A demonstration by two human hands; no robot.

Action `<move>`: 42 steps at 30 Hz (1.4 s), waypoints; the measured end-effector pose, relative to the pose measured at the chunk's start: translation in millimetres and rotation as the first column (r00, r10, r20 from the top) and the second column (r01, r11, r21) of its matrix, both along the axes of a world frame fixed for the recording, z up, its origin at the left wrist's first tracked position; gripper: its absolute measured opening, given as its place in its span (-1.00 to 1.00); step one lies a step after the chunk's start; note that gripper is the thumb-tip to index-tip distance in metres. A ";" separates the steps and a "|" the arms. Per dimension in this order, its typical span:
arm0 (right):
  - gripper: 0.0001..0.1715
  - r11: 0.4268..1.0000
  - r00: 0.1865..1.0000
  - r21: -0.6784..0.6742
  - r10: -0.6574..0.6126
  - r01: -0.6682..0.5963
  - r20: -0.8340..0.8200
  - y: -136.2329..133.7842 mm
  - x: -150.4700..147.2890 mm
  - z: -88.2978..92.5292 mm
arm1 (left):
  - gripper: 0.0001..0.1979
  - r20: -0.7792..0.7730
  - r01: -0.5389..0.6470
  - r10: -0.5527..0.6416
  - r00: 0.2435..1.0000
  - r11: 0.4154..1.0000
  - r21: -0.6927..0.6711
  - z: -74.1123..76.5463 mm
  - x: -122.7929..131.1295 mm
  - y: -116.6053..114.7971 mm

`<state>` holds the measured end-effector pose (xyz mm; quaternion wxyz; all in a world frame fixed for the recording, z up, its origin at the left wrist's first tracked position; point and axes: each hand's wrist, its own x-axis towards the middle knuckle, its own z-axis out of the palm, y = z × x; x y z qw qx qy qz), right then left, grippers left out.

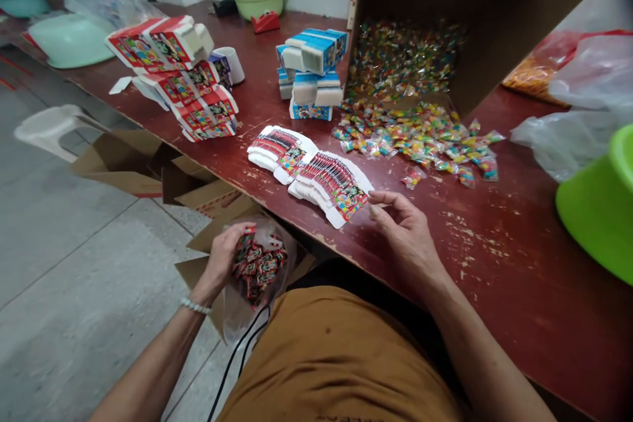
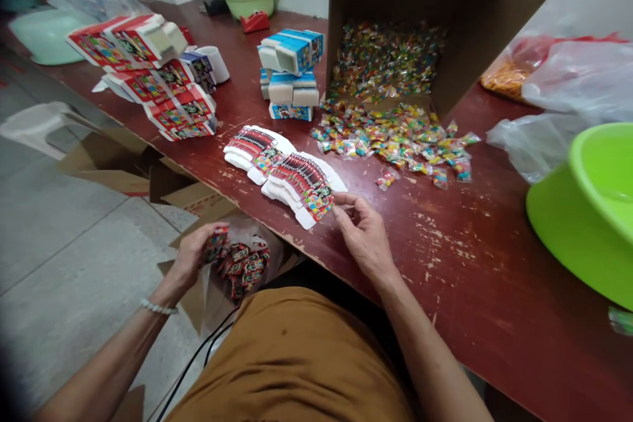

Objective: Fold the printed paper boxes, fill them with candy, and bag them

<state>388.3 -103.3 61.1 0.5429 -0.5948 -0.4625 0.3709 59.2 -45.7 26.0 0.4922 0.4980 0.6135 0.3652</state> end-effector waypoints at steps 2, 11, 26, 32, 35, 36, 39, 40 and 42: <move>-0.64 0.998 0.994 -0.007 -0.059 0.060 0.093 4.3 13.0 -5.0 | -0.70 -0.162 -0.022 0.026 0.987 0.999 0.027 -14.4 -11.1 -2.7; -0.27 0.984 0.648 0.046 -0.148 0.172 0.747 49.8 9.4 -43.6 | -0.56 -0.747 0.575 0.058 0.662 0.600 0.556 26.1 98.8 7.4; -0.60 0.992 0.992 0.053 -0.115 0.118 -0.056 28.8 19.1 -3.2 | -0.46 -0.468 0.492 -0.257 0.846 0.713 0.500 52.4 148.7 3.6; -0.72 0.961 0.928 0.172 0.258 -0.217 -0.270 5.9 5.6 44.0 | -0.55 0.662 0.826 -0.596 0.453 0.561 -0.061 82.8 152.8 -17.9; -0.69 0.959 0.911 0.177 0.269 -0.222 -0.313 1.9 -2.8 44.9 | -0.52 0.751 0.806 -0.506 0.424 0.589 -0.057 74.9 153.4 -25.2; -0.68 0.958 0.908 0.174 0.273 -0.227 -0.319 0.7 -4.8 43.3 | -0.50 0.750 0.796 -0.503 0.428 0.603 -0.050 71.8 153.1 -26.3; -0.57 0.952 0.889 0.174 0.300 -0.253 -0.346 -4.0 -9.3 38.8 | -0.51 0.728 0.763 -0.502 0.468 0.645 -0.046 65.7 152.4 -27.2; -0.50 0.949 0.884 0.180 0.307 -0.258 -0.352 -5.6 -10.6 37.9 | -0.55 0.722 0.754 -0.496 0.482 0.655 -0.052 65.0 152.5 -27.1; -0.35 0.949 0.889 0.190 0.305 -0.253 -0.342 -8.6 -13.3 37.1 | -0.63 0.706 0.728 -0.485 0.516 0.682 -0.064 65.4 153.9 -26.5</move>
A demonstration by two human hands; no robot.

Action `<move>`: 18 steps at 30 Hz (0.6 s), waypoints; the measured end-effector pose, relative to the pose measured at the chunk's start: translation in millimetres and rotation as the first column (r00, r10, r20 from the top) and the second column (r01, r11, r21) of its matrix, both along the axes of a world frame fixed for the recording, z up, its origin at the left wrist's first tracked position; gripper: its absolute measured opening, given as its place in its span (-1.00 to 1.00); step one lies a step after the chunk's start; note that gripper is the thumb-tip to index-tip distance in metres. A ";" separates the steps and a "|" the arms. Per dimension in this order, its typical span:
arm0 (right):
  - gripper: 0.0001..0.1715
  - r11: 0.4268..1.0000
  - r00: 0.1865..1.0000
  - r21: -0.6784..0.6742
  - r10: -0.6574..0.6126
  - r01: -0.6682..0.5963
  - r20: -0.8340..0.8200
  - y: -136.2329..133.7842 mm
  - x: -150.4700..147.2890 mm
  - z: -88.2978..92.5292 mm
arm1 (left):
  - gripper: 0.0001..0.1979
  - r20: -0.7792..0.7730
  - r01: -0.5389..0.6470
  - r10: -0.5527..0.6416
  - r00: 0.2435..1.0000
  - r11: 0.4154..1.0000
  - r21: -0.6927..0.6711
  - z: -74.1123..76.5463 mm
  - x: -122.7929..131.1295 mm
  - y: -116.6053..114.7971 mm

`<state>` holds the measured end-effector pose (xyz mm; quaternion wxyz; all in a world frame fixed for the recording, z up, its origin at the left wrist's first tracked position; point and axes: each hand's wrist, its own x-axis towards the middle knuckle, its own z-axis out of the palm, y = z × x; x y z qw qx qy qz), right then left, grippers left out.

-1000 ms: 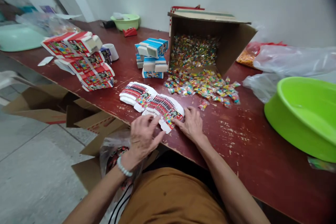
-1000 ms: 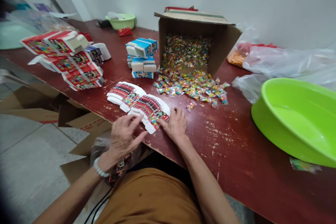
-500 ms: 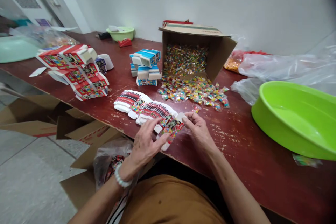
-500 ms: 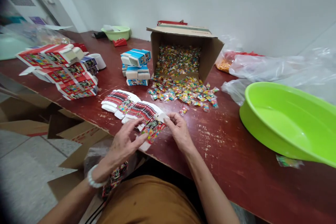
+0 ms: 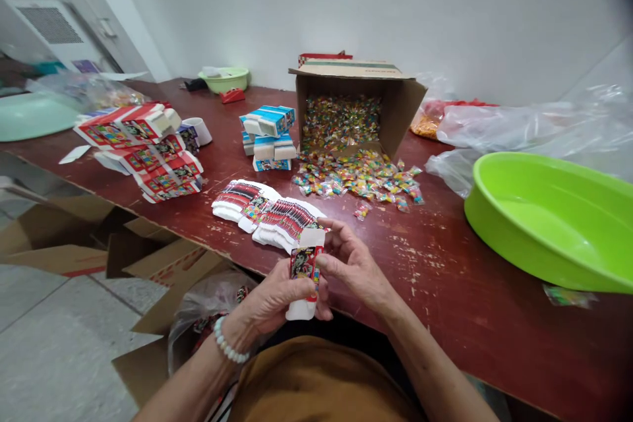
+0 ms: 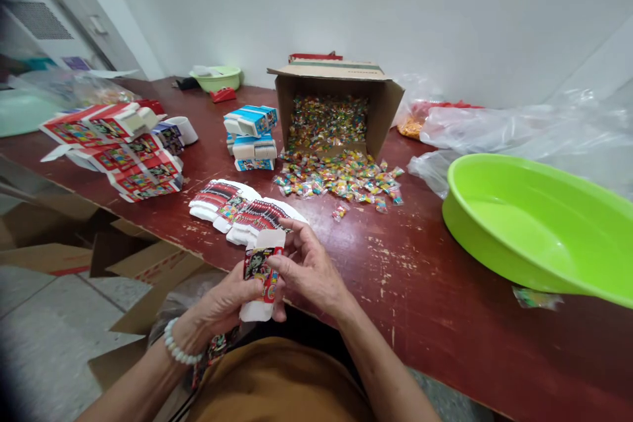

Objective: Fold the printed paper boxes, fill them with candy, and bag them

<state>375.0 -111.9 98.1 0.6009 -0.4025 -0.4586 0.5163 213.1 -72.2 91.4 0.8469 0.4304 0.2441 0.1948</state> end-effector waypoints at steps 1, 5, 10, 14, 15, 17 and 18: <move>-0.31 1.000 1.000 0.005 -0.016 0.016 0.021 -1.5 -1.3 -0.2 | -0.66 -0.011 -0.019 0.019 1.000 1.000 0.010 1.0 1.2 0.2; -0.38 0.955 0.908 0.106 -0.296 0.277 0.296 -9.1 -4.6 1.5 | -0.52 0.033 -0.070 0.069 0.997 0.997 0.020 9.3 6.5 0.1; -0.61 0.881 0.615 0.454 -0.433 0.134 0.659 -16.4 -1.2 12.1 | -0.45 0.043 0.020 -0.023 0.999 0.997 0.070 16.0 6.8 -3.7; -0.68 0.947 0.619 0.321 -0.240 -0.021 0.747 -14.9 4.8 18.8 | -0.46 -0.037 0.054 -0.049 0.998 0.987 0.151 12.6 3.8 -5.7; -0.70 0.954 0.626 0.298 -0.208 -0.041 0.752 -14.5 6.3 19.6 | -0.43 -0.059 0.074 -0.065 0.996 0.982 0.174 11.9 3.2 -5.2; -0.74 0.958 0.639 0.276 -0.162 -0.082 0.752 -14.4 9.4 20.4 | -0.36 -0.112 0.138 -0.116 0.987 0.966 0.219 11.6 1.9 -2.7; -0.75 0.958 0.649 0.267 -0.140 -0.101 0.748 -14.7 11.2 20.5 | -0.34 -0.149 0.183 -0.151 0.977 0.954 0.238 11.8 1.1 -0.8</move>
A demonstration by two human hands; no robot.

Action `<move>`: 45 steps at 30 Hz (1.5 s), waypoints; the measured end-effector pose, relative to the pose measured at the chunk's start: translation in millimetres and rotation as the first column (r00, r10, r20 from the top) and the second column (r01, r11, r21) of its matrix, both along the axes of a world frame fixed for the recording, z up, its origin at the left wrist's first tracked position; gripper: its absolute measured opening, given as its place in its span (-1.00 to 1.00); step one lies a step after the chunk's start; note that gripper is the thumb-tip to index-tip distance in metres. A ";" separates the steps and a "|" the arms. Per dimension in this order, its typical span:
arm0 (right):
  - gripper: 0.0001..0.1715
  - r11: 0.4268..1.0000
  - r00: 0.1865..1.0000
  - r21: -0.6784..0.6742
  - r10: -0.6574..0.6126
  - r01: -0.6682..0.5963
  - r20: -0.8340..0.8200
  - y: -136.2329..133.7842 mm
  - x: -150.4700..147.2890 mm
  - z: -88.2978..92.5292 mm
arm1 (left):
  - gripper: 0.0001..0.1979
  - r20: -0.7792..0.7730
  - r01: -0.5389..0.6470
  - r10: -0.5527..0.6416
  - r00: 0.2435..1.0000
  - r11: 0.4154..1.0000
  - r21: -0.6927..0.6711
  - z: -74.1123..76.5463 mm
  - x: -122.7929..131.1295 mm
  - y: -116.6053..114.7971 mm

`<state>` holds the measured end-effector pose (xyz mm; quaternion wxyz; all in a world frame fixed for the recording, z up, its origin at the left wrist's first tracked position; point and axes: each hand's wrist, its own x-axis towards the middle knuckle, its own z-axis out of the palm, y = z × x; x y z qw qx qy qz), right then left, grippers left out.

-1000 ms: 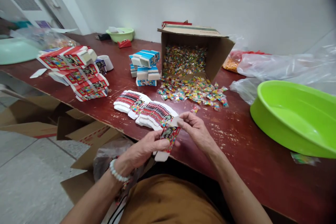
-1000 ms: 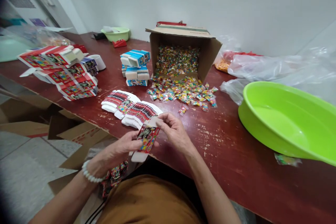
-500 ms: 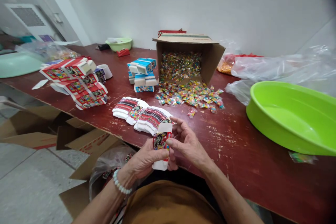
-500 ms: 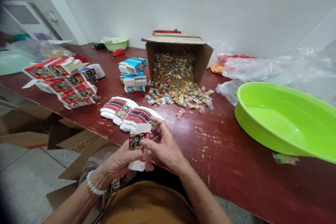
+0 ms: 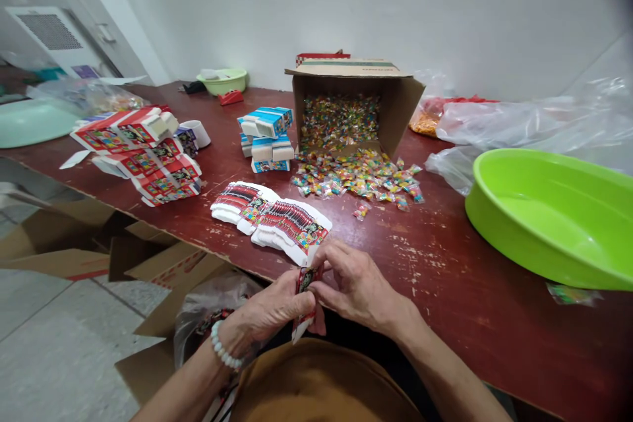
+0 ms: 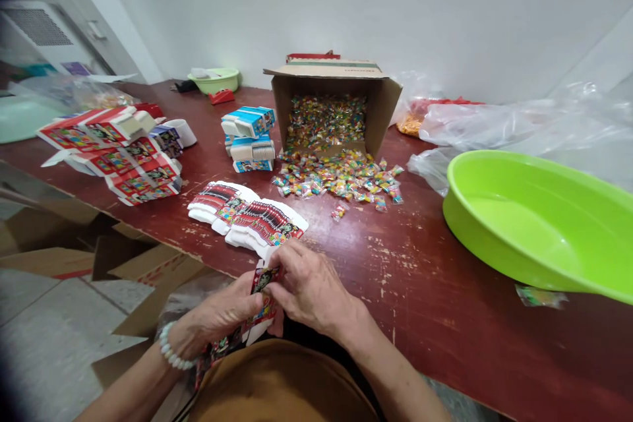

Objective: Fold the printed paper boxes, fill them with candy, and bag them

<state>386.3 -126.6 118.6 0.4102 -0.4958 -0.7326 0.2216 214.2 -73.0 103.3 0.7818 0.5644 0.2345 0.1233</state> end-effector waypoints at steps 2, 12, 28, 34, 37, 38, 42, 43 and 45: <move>-0.74 0.999 0.999 -0.037 0.038 -0.039 -0.032 -1.0 4.4 -0.3 | -0.36 -0.080 0.078 -0.075 0.994 0.996 0.041 0.2 -1.7 4.3; -0.88 0.899 0.985 -0.408 0.115 -0.160 -0.132 -3.7 22.1 -3.9 | -0.48 -0.154 0.301 -0.311 0.938 0.950 -0.084 -16.6 0.8 8.5; -0.67 0.936 0.905 -0.195 -0.337 0.292 -0.261 -1.0 -0.8 -34.5 | -0.73 -0.128 -0.105 0.107 0.986 0.994 0.026 -12.0 18.4 2.8; -0.61 0.917 0.832 -0.310 -0.367 0.250 -0.415 2.9 -1.5 -41.3 | -0.73 -0.056 -0.270 0.282 0.958 0.949 0.164 -16.1 18.6 1.1; -0.61 0.921 0.866 -0.309 -0.344 0.237 -0.364 5.3 6.2 -35.3 | -0.66 0.023 -0.393 0.400 0.916 0.887 0.240 -19.9 15.4 1.0; -0.66 0.923 0.865 -0.327 -0.325 0.202 -0.383 6.1 6.3 -34.3 | -0.60 0.050 -0.442 0.443 0.895 0.867 0.231 -20.8 15.2 0.0; -0.53 0.929 0.682 -0.345 -0.339 0.134 -0.648 8.5 -9.5 -41.5 | -0.40 0.150 -0.592 0.573 0.806 0.782 0.195 -21.4 18.9 -6.8; -0.45 0.930 0.621 -0.340 -0.350 0.140 -0.701 8.9 -15.1 -44.8 | -0.39 0.160 -0.613 0.592 0.790 0.766 0.196 -21.0 19.9 -8.0; -0.49 0.936 0.554 -0.311 -0.348 0.164 -0.756 9.2 -23.2 -50.3 | -0.43 0.156 -0.625 0.605 0.781 0.751 0.213 -20.1 20.6 -8.7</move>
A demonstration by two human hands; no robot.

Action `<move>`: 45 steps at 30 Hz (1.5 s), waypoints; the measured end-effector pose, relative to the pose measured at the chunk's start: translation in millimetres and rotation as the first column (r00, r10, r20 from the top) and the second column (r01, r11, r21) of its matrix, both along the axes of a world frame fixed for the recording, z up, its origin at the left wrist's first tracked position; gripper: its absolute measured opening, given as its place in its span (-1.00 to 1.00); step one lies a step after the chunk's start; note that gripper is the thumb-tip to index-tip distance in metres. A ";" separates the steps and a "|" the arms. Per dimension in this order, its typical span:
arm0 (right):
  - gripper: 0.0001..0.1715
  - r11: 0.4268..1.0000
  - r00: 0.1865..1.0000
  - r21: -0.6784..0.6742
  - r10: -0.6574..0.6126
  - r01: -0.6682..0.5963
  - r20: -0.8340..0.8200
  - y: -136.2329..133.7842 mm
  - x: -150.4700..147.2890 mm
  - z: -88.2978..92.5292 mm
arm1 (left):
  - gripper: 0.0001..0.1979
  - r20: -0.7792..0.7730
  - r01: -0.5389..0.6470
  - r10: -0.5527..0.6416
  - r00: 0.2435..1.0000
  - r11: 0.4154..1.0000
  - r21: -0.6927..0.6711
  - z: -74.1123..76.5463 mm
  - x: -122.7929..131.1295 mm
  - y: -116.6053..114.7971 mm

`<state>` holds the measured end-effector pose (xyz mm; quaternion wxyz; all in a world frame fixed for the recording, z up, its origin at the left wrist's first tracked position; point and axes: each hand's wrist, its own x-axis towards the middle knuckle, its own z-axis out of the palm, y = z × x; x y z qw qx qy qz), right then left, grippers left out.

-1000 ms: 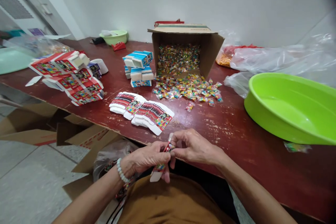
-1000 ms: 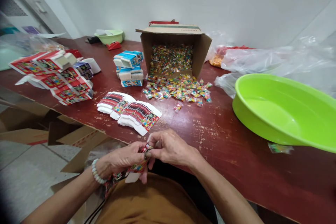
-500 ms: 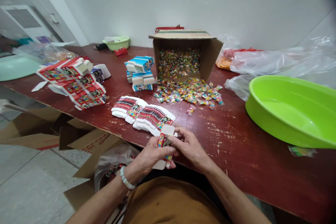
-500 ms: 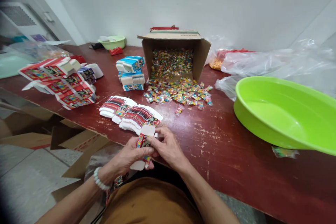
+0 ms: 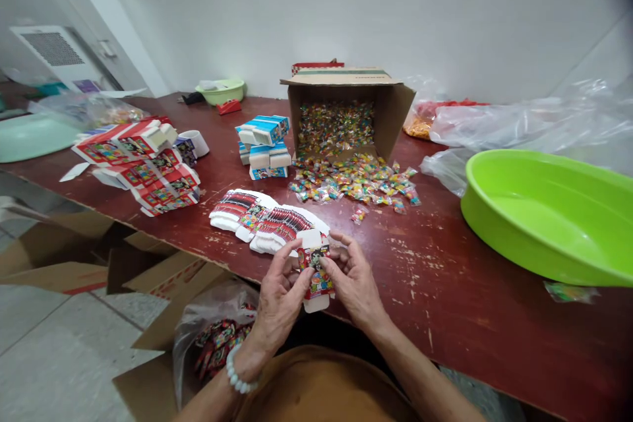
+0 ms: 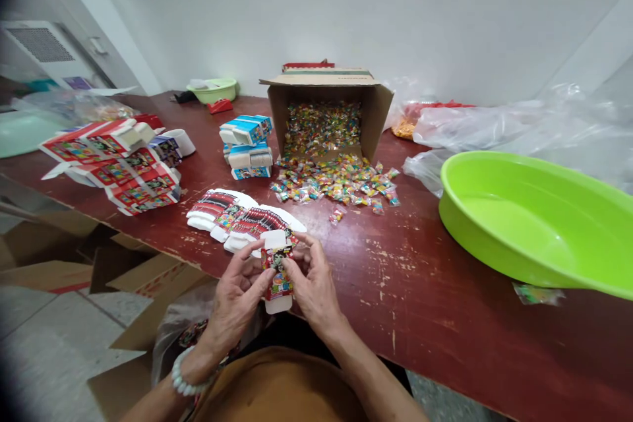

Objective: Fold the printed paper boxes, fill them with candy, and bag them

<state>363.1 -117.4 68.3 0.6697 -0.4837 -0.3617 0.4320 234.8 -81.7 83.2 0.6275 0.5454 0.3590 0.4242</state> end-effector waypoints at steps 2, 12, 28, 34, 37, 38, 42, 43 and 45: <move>-0.59 0.999 1.000 0.033 -0.011 0.010 0.005 0.2 -0.4 -2.0 | -0.52 -0.033 0.021 -0.021 0.999 1.000 -0.009 1.1 -1.5 1.6; -0.62 0.973 0.975 -0.098 0.214 -0.208 0.057 9.6 41.3 7.8 | -0.79 -0.274 0.196 -0.177 0.945 0.980 0.044 7.6 -9.6 13.7; -0.84 0.975 0.869 0.006 0.197 -0.224 0.453 0.8 39.2 13.4 | -0.44 0.085 0.274 -0.272 0.959 0.802 -0.530 -3.9 9.3 1.3; -0.73 0.921 0.929 -0.183 0.363 -0.345 0.071 15.3 39.3 16.0 | -0.33 -0.046 0.238 -0.280 0.959 0.881 -0.409 -6.3 9.5 4.9; -0.77 0.936 0.943 -0.163 0.326 -0.312 0.063 17.9 40.0 15.3 | -0.31 -0.077 0.248 -0.298 0.952 0.891 -0.380 -8.4 6.7 6.1; -0.78 0.939 0.945 -0.153 0.320 -0.308 0.066 17.0 40.0 15.4 | -0.30 -0.078 0.245 -0.296 0.952 0.891 -0.382 -9.2 6.1 6.2; -0.80 0.906 0.898 -0.125 0.420 -0.405 0.135 6.5 36.4 17.7 | -0.28 -0.058 0.215 -0.268 0.962 0.867 -0.450 -11.9 8.0 5.8; -0.81 0.908 0.888 -0.110 0.418 -0.404 0.193 3.0 34.5 17.9 | -0.28 -0.048 0.208 -0.260 0.964 0.858 -0.469 -12.1 9.8 5.6; -0.84 0.942 0.879 -0.068 0.331 -0.328 0.344 -2.7 30.4 16.4 | -0.28 -0.014 0.206 -0.246 0.969 0.841 -0.500 -11.7 14.8 4.6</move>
